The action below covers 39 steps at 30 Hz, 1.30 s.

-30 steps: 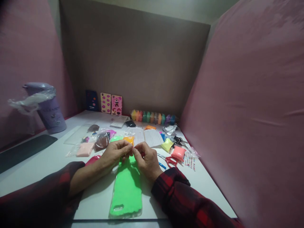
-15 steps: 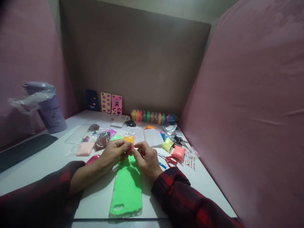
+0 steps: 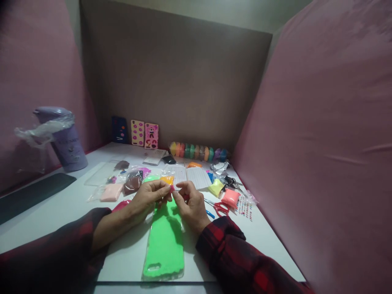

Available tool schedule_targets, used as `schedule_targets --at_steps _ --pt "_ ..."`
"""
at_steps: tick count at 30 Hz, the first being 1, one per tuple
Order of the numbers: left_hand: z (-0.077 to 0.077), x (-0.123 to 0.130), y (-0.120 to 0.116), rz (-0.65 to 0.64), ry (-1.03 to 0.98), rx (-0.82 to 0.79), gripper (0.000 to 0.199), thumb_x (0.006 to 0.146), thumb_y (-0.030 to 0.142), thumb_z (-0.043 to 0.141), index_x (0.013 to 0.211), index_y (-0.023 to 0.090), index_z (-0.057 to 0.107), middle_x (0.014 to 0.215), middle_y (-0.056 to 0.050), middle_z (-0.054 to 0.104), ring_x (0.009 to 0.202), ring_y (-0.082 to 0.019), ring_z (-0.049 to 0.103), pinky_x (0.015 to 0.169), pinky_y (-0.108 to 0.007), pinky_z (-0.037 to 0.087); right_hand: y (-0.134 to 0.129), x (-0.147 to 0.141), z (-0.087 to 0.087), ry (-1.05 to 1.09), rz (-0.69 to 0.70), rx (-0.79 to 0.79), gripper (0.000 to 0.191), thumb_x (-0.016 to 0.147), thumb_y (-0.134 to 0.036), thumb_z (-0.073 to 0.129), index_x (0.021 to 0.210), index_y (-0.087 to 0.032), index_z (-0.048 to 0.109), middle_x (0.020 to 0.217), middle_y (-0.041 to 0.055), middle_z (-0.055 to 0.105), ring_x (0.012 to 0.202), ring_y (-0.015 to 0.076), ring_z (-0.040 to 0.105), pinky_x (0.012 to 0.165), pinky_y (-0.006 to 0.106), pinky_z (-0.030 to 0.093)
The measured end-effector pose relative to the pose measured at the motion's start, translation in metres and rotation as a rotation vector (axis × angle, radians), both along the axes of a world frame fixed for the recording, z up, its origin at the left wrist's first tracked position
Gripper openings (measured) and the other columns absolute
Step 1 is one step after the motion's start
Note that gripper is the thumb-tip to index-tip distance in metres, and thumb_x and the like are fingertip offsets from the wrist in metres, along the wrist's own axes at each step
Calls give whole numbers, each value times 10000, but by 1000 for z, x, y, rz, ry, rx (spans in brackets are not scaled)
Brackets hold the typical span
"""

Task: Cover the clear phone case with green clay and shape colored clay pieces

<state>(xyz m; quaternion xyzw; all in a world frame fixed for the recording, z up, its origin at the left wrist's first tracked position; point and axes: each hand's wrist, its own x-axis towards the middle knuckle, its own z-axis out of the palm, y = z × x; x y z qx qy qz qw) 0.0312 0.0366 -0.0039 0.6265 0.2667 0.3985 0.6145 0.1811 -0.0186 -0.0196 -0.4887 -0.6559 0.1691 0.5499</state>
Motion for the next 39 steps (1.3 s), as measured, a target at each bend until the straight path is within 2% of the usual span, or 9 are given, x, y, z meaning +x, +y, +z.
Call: schedule_targets --at_steps 3,6,9,14,20,25,34,39 --pt "-1 -1 1 -14 -2 -2 337 739 440 671 655 126 579 556 11 591 423 -55 456 398 -168 354 0 0 1 -5 79 13 276 854 -276 549 1109 -177 514 693 -15 565 573 118 529 511 229 416" --pt "-2 -1 1 -24 -4 -6 342 738 448 665 663 124 584 554 5 593 429 -60 466 398 -167 356 0 1 1 -24 132 22 213 873 -261 527 1067 -179 554 765 19 607 621 130 566 560 250 441" --pt "-2 -1 0 -22 -4 -11 332 747 441 655 686 120 598 565 -1 598 444 -65 480 401 -165 359 0 2 1 -22 121 35 148 880 -267 530 987 -176 577 805 40 632 672 146 586 607 269 459" --pt "0 0 -1 -22 -2 -7 311 755 425 646 702 120 607 572 -3 602 428 -59 465 389 -163 346 0 3 0 -6 101 36 138 887 -279 525 956 -169 569 806 49 634 699 159 597 628 279 475" --pt "0 0 -2 -34 11 8 274 762 392 642 688 132 592 566 6 593 448 -65 474 397 -161 347 -1 2 2 -6 119 -11 260 871 -310 542 1087 -165 538 842 51 632 694 156 602 599 264 476" --pt "1 0 -2 -23 29 26 299 753 416 645 688 127 599 567 5 590 449 -70 482 389 -166 353 1 2 -1 14 119 -27 177 892 -327 518 904 -167 594 778 39 629 680 149 589 618 261 475" --pt "2 0 -2 -9 74 51 267 750 375 646 688 120 597 565 1 590 445 -68 475 387 -165 353 2 3 -2 23 95 -2 149 874 -312 540 886 -168 572 746 20 605 633 129 557 574 237 443" --pt "3 -1 -3 0 85 55 313 772 421 614 664 128 592 563 1 588 442 -73 481 386 -170 356 1 2 0 10 88 -5 174 891 -327 511 883 -166 577 731 17 602 620 127 549 562 233 436"
